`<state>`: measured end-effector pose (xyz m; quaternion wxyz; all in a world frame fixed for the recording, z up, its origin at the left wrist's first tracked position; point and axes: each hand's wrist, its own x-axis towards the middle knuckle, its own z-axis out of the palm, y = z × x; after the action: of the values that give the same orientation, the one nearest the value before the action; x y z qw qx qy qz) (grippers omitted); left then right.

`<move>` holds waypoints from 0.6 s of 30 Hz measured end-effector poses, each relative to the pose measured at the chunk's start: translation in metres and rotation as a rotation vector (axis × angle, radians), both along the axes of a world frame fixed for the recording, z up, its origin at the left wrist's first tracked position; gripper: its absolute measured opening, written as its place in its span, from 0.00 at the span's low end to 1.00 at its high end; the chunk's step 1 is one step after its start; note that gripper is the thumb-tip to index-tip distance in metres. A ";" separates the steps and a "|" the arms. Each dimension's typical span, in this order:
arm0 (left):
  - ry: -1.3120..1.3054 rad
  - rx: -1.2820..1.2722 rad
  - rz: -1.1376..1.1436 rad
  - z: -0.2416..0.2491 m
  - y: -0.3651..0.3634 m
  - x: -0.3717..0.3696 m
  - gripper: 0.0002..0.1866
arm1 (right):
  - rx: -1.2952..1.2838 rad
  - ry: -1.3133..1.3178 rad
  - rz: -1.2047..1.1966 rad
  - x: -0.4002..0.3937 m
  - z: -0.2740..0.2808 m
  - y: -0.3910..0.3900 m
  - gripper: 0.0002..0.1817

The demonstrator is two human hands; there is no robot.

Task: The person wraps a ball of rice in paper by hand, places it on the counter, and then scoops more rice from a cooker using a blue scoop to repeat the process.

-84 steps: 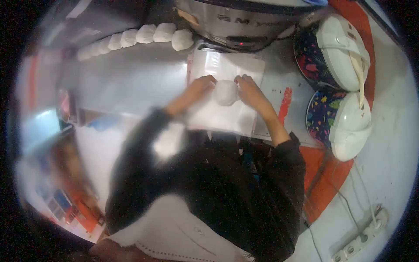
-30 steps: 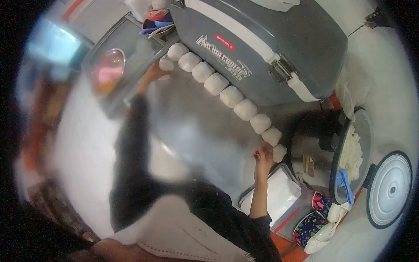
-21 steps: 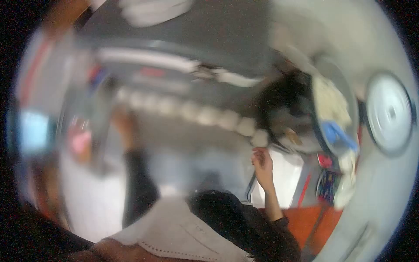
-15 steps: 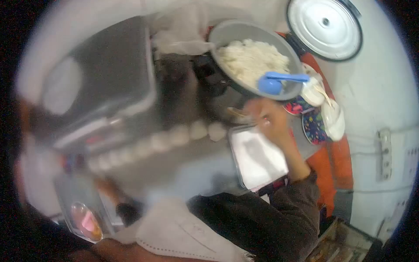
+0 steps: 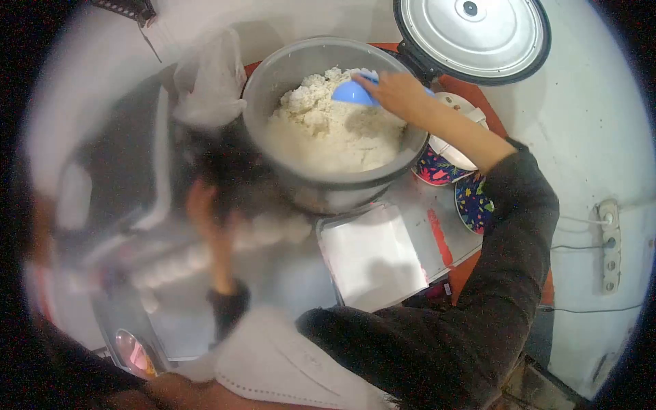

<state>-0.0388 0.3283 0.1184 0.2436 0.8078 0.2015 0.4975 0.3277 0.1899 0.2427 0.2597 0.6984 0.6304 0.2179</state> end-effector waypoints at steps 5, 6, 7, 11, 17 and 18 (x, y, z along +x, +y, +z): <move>-0.077 0.076 -0.047 -0.004 -0.005 0.087 0.41 | -0.034 -0.030 -0.065 0.054 -0.058 0.092 0.31; -0.073 0.068 -0.050 -0.009 -0.003 0.091 0.41 | -0.042 -0.026 -0.068 0.064 -0.058 0.102 0.31; -0.121 0.037 -0.037 -0.014 -0.003 0.093 0.40 | -0.100 0.090 -0.063 0.074 -0.059 0.110 0.30; -0.135 0.044 0.010 -0.020 0.002 0.090 0.40 | -0.353 0.470 -0.095 0.069 -0.057 0.087 0.26; -0.174 0.053 0.039 -0.039 0.003 0.095 0.41 | -0.490 1.004 -0.216 -0.015 -0.036 0.042 0.22; -0.170 0.051 0.033 -0.038 0.003 0.095 0.41 | -0.489 1.009 -0.221 -0.008 -0.030 0.042 0.22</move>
<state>0.0566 0.3311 0.0805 0.2307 0.7650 0.1807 0.5734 0.3197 0.2319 0.2122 0.1017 0.6974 0.6316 -0.3233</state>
